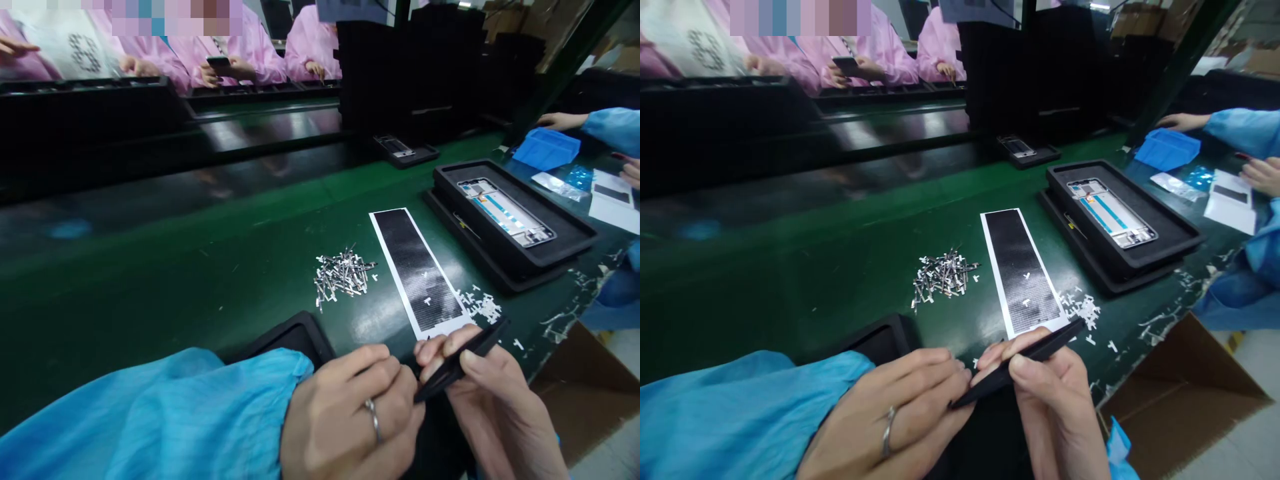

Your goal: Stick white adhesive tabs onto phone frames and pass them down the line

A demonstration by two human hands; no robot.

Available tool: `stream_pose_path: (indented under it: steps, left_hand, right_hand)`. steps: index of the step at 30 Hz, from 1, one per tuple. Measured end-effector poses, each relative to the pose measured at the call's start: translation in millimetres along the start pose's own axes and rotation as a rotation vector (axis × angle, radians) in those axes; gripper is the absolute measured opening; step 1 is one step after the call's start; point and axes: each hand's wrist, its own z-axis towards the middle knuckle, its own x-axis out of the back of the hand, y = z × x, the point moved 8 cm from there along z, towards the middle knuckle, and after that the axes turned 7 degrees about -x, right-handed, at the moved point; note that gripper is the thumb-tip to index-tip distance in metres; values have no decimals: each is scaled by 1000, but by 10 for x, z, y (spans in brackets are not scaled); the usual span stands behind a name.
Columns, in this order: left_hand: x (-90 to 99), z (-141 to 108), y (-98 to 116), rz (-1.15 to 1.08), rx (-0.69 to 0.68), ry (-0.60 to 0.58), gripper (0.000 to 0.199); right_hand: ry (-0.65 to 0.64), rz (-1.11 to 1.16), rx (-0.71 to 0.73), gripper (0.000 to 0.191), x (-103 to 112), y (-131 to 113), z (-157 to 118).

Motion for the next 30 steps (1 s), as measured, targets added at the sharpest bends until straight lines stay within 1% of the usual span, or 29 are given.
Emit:
stream_pose_path:
  steps: [1, 2, 4, 6, 8, 9, 10, 11, 13, 14, 15, 18, 20, 23, 24, 26, 28, 30]
  left_hand:
    - [94, 32, 1, -70, 0, 81, 30]
    - [165, 51, -5, -135, 9, 134, 27]
    - [206, 63, -41, -252, 74, 128, 21]
    - [245, 35, -128, -381, 204, 171, 17]
    - [224, -13, -268, -533, 401, 205, 16]
    - [170, -40, -346, -620, 523, 193, 15]
    - [85, -71, -414, -718, 654, 154, 12]
    - [-21, -104, -461, -828, 783, 95, 12]
    - [-233, -154, -463, -1079, 988, -34, 21]
    - [-315, -168, -435, -1202, 1060, -78, 25]
    - [-374, -179, -407, -1309, 1118, -94, 27]
    - [-467, -235, -355, -1495, 1259, -45, 23]
    - [-499, -282, -322, -1539, 1316, -14, 21]
    - [-539, -314, -265, -1592, 1331, 5, 12]
    - [-550, -312, -253, -1609, 1319, 11, 10]
    - [-565, -301, -245, -1622, 1290, 12, 13]
    - [-547, -282, -266, -1573, 1235, -6, 18]
    - [-490, -252, -294, -1480, 1147, -45, 20]
  right_hand:
    - [16, -9, 4, 7, 13, 0, -6]
    - [27, -13, 0, 8, 25, 6, -8]
    - [22, 0, -7, 8, 30, 13, -2]
    - [3, 20, 1, 9, 26, 3, 10]
    - [-26, 16, 14, 8, 12, -10, 17]
    - [-34, -2, 19, 7, 8, -15, 16]
    - [-42, -33, 29, 7, 5, -21, 11]
    - [-49, -70, 37, 6, 3, -24, 5]
    - [-56, -139, 57, 7, 12, -32, -13]
    - [-64, -178, 69, 7, 14, -38, -23]
    - [-77, -213, 83, 7, 13, -46, -32]
    - [-134, -278, 121, 8, -14, -68, -58]
    - [-181, -296, 132, 10, -66, -68, -69]
    - [-218, -339, 201, 10, -175, -98, -80]
    - [-227, -360, 237, 10, -216, -116, -83]
    - [-252, -403, 289, 11, -289, -139, -85]
    - [-272, -436, 302, 13, -320, -151, -81]
    - [-280, -487, 314, 14, -306, -180, -90]
